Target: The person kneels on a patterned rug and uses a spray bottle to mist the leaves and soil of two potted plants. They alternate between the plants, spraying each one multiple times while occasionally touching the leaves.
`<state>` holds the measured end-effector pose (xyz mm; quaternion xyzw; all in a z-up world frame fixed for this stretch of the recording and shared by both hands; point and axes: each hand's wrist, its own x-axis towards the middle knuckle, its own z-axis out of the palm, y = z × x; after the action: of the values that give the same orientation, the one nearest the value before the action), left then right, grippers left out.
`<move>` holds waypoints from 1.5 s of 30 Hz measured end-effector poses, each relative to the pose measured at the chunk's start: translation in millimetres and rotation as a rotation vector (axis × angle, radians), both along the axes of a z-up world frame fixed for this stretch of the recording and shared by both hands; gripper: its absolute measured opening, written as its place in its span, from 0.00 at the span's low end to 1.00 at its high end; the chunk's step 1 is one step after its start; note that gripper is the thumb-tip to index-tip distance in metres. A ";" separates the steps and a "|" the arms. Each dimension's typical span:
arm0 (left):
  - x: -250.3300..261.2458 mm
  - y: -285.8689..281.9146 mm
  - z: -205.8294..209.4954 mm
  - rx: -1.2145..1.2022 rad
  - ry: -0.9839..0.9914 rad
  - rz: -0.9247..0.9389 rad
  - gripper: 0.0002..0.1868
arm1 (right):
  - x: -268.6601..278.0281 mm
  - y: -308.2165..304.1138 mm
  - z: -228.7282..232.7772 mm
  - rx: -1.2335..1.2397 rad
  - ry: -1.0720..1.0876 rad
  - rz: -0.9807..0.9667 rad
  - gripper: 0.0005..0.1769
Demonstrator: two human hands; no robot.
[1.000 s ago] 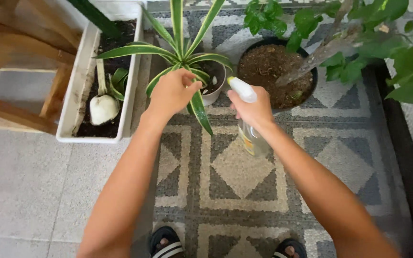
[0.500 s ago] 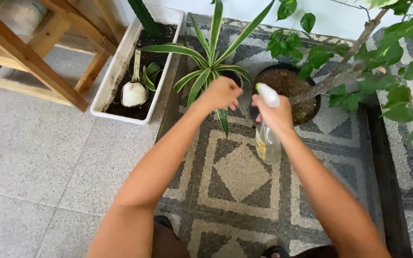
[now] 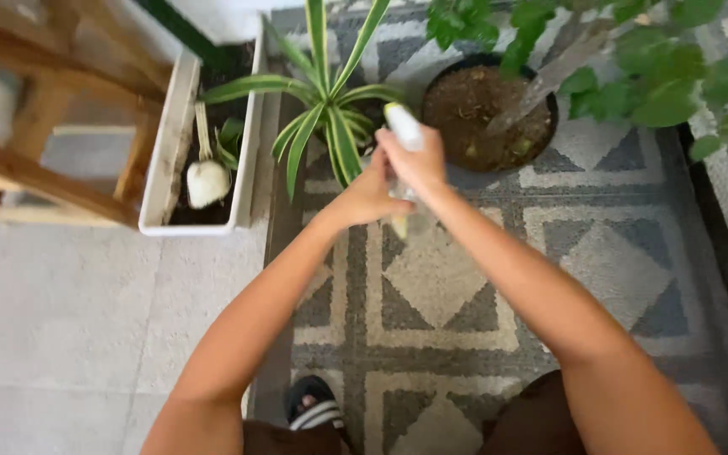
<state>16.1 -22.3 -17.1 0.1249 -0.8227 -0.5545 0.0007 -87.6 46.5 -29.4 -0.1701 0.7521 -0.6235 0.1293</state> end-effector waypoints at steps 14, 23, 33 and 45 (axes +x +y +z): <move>6.3 -3.4 -5.3 0.283 0.147 0.414 0.29 | 11.1 23.5 79.1 0.261 0.298 0.696 0.62; 65.0 18.9 59.0 0.196 0.054 0.720 0.18 | -55.7 -8.3 -19.0 -0.146 -0.151 0.385 0.30; 101.4 11.7 36.7 -0.020 -0.009 0.902 0.24 | -121.0 39.4 -173.6 1.331 0.416 0.706 0.24; 99.5 24.2 -43.5 -0.047 0.335 0.734 0.25 | -65.6 26.5 -57.6 1.041 0.521 0.838 0.29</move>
<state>115.6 1.9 -60.7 0.3181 -0.7245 -0.5112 0.3357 -153.3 73.0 -86.9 -0.5042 0.8298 -0.0210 0.2383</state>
